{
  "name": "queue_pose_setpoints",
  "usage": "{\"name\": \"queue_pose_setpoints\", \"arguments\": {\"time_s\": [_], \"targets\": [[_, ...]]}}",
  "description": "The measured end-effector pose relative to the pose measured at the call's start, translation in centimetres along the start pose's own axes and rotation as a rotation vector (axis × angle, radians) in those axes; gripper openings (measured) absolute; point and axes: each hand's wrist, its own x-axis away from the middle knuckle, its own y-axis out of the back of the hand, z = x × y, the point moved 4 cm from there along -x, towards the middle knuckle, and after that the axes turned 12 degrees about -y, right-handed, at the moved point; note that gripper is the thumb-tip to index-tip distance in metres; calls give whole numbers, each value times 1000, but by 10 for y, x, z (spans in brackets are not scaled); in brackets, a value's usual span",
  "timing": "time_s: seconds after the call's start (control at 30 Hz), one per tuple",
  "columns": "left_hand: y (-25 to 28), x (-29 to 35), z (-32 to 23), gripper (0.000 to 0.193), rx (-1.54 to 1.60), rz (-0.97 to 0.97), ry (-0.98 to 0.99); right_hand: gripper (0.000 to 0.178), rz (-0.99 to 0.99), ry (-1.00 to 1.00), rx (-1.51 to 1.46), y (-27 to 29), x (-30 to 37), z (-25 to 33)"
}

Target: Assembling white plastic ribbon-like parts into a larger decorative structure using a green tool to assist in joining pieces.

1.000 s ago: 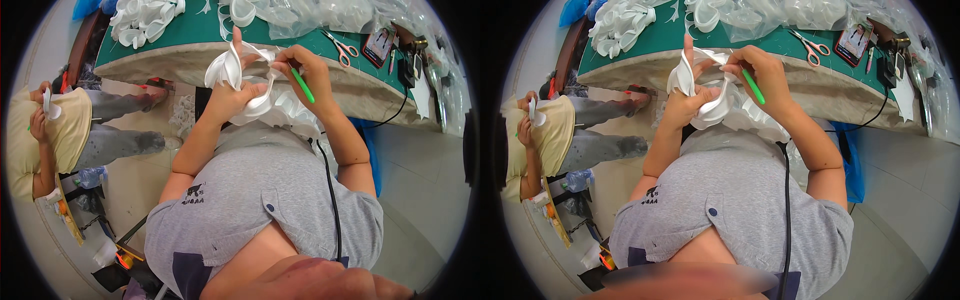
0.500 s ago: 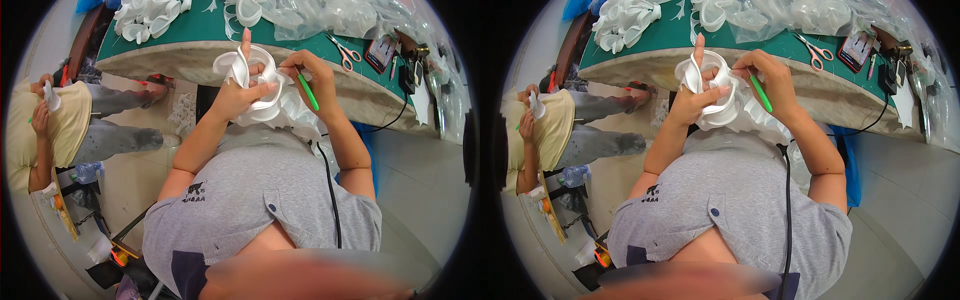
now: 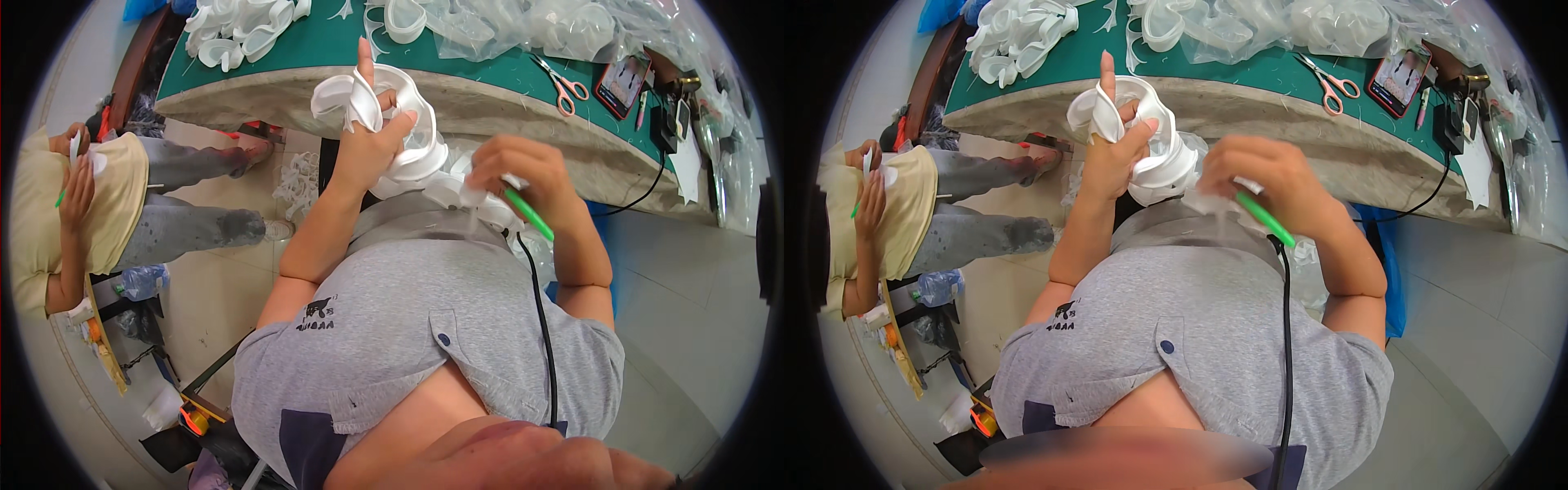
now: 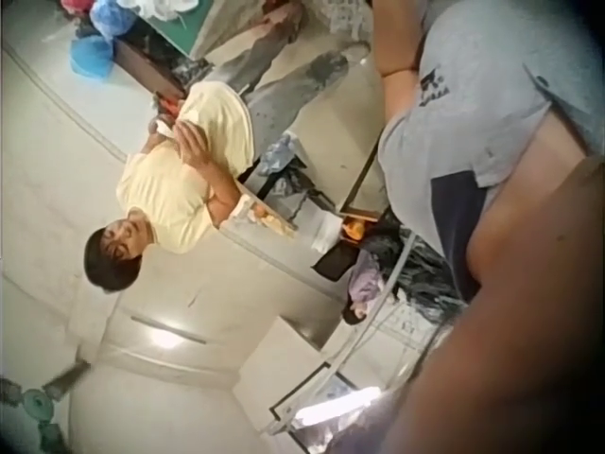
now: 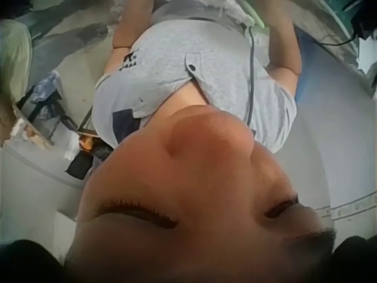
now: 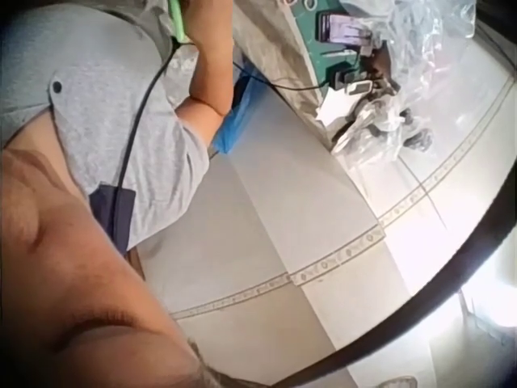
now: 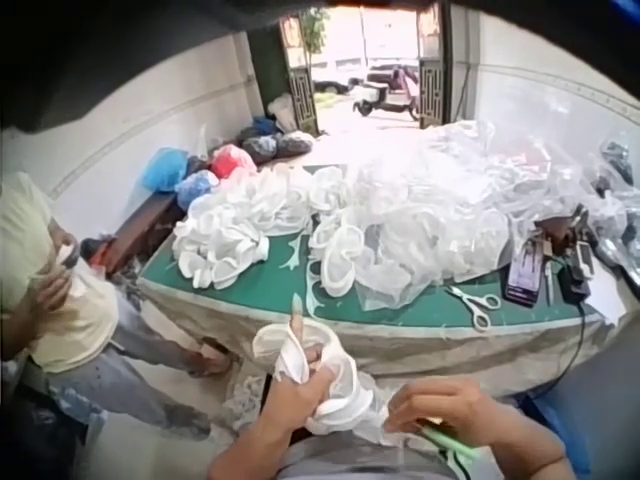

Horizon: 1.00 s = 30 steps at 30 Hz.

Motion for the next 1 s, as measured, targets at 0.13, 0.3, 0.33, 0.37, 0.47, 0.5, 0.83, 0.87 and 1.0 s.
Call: {"name": "queue_pose_setpoints", "arguments": {"time_s": [0.13,0.3,0.33,0.37,0.47,0.5,0.83,0.87,1.0], "targets": [[6,0,-11,68,-34,68,53,23,-212,-97,137,20,-4,-28],[23,6,-13,30,-540,494,96,16,-282,-180,98,34,-20,-41],[22,11,-14,35,-706,561,64,15,-295,-192,106,32,-28,-40],[8,10,-22,27,-783,618,154,15,-355,-143,37,27,-38,-38],[-12,19,11,22,-961,728,-96,21,-307,94,-124,-13,-93,-9],[-17,22,20,19,-873,718,-175,22,-142,137,-177,-32,-108,4],[17,-6,5,19,-653,374,115,36,-274,-78,-81,123,64,-18],[23,-8,3,19,-665,319,180,32,-297,-115,-198,128,100,-28],[33,-13,-13,22,-714,148,268,26,-156,-502,-887,109,271,-95]]}}
